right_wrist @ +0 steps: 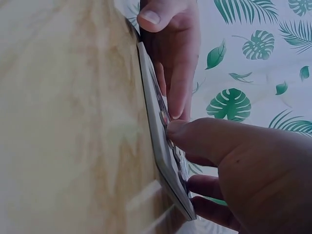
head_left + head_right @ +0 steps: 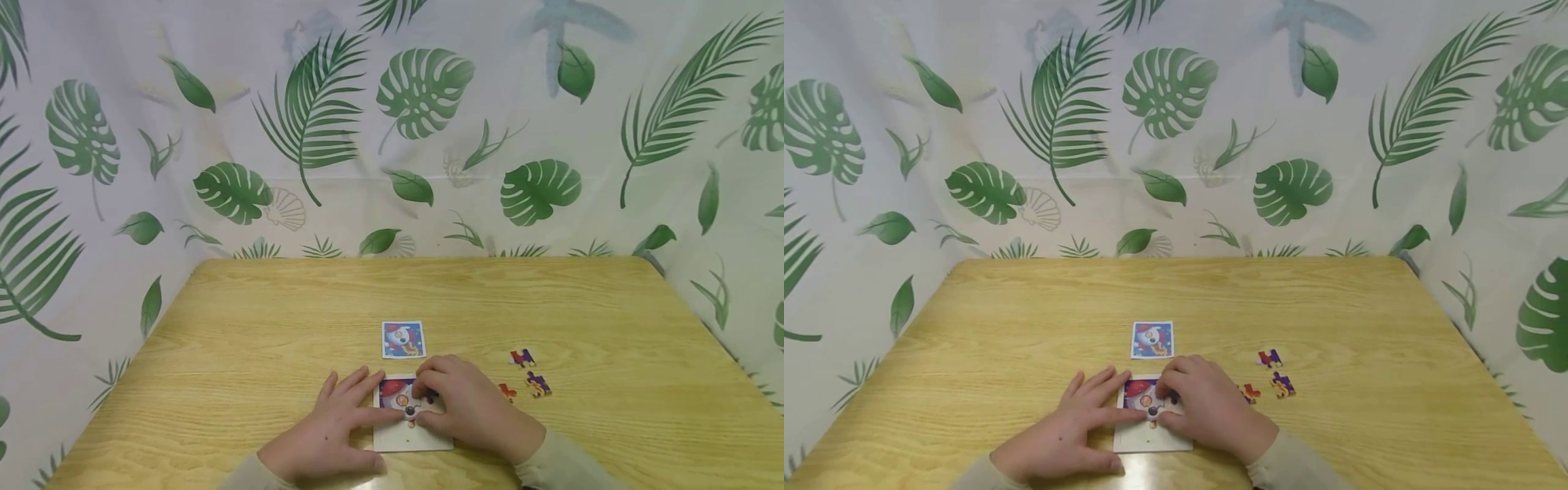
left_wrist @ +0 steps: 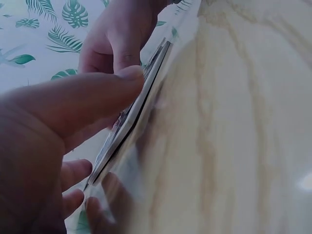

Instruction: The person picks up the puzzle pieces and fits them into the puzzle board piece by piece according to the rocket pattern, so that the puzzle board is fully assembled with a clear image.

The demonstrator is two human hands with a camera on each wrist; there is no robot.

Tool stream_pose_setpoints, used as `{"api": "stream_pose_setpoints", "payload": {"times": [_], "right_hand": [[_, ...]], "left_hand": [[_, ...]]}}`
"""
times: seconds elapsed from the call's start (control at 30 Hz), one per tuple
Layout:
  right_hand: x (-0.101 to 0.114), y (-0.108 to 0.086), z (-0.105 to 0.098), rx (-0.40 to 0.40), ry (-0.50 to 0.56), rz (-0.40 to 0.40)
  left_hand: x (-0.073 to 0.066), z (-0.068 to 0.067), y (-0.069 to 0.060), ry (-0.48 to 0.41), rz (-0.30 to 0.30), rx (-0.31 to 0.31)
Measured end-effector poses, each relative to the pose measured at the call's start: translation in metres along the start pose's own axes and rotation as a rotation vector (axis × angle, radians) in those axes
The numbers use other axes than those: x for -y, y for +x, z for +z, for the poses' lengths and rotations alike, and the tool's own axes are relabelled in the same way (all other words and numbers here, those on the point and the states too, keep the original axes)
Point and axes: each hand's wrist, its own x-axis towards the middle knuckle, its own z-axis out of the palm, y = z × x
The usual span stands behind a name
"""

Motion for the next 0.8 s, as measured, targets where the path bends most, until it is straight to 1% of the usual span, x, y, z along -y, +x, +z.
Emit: {"api": "stream_pose_setpoints", "payload": {"times": [0.13,0.37,0.53,0.7,0.8], "right_hand": [[0.0004,-0.0011,-0.0011,0.007,-0.004,-0.027],[-0.0033,-0.0025,0.0001,0.03,-0.031,-0.049],[-0.0063,-0.0032,0.0019,0.034,-0.046,-0.059],[-0.0062,-0.0036,0.0012,0.018,-0.034,-0.074],[-0.0059,-0.0038,0.0007,0.022,-0.02,-0.069]], "left_hand": [[-0.0007,-0.0002,-0.0003,0.019,0.012,0.008],[-0.002,-0.0007,0.0,-0.001,-0.002,0.015],[-0.003,-0.0005,0.0,0.015,0.002,0.002],[-0.0028,0.0012,0.0001,0.023,0.001,-0.012],[-0.002,0.0022,0.0001,0.028,-0.001,-0.019]]}}
